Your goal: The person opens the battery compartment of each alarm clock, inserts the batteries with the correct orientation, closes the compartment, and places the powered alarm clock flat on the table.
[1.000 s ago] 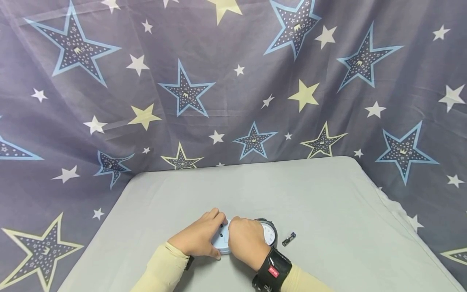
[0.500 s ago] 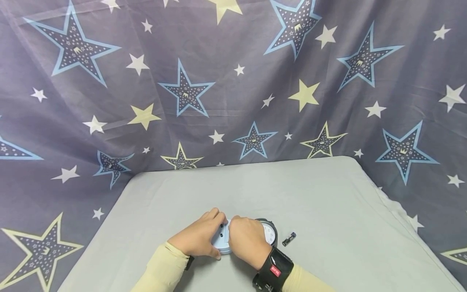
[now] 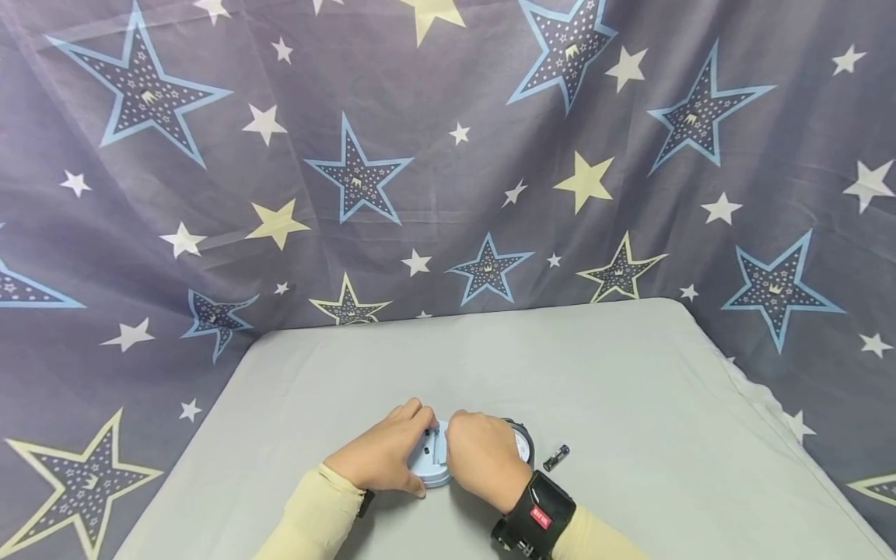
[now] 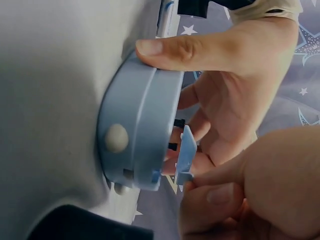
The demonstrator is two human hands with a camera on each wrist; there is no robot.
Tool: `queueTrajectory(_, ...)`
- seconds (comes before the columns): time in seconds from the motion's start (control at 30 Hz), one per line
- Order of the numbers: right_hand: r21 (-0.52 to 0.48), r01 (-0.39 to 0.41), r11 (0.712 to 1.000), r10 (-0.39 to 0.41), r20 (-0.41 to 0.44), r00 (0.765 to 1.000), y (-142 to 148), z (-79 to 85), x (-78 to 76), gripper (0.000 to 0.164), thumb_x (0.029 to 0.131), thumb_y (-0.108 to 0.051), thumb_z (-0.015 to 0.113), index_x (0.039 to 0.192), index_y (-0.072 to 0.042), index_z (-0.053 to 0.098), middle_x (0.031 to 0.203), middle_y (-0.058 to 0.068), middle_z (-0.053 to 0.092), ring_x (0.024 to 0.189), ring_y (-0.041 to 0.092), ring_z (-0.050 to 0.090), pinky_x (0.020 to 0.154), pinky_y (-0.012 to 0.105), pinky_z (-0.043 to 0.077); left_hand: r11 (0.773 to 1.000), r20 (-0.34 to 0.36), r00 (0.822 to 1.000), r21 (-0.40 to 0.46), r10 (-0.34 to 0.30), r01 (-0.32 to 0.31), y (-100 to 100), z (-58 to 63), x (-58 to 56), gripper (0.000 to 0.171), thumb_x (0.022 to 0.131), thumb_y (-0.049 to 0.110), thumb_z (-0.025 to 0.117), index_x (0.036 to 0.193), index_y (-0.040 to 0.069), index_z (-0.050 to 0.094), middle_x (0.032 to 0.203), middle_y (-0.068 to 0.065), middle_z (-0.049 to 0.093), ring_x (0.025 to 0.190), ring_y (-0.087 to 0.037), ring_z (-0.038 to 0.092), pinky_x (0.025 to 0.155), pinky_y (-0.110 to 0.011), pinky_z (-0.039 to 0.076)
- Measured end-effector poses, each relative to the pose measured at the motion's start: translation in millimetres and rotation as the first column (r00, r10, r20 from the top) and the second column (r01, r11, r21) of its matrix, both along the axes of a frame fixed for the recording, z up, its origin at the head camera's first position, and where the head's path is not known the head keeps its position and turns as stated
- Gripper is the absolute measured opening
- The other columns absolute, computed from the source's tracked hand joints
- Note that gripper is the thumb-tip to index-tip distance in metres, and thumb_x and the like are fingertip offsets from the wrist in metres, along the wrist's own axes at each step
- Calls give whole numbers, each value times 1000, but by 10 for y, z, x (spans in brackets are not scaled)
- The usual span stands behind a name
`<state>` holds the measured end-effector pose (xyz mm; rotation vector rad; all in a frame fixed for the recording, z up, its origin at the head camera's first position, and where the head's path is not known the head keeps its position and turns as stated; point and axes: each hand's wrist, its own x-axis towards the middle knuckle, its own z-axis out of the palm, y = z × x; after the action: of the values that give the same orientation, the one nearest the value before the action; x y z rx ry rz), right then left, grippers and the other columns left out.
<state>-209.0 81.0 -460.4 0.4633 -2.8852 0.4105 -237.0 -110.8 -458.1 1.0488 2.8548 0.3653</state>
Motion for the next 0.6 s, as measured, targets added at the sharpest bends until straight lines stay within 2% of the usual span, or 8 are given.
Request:
queueTrajectory(0.4,-24,-45,999,44,-17,999,118,137,108,27,100,-26,64,78,-12,57,60,-4,49,52,12,47,47,30,37,1000,-9,1000,-5,9,-9,-6,-24,-27,85,52,30,100,121,16,52,103,8,44,93,-11,46,83,-25,48)
queueTrajectory(0.6,-17,-62,998,60,-93,994,187,127,223,30,98,-25,66,73,-15,53,58,-6,45,52,11,46,49,31,37,1000,-16,1000,-12,5,-5,7,-54,-38,87,52,31,100,123,17,53,104,8,45,94,-11,46,85,-26,49)
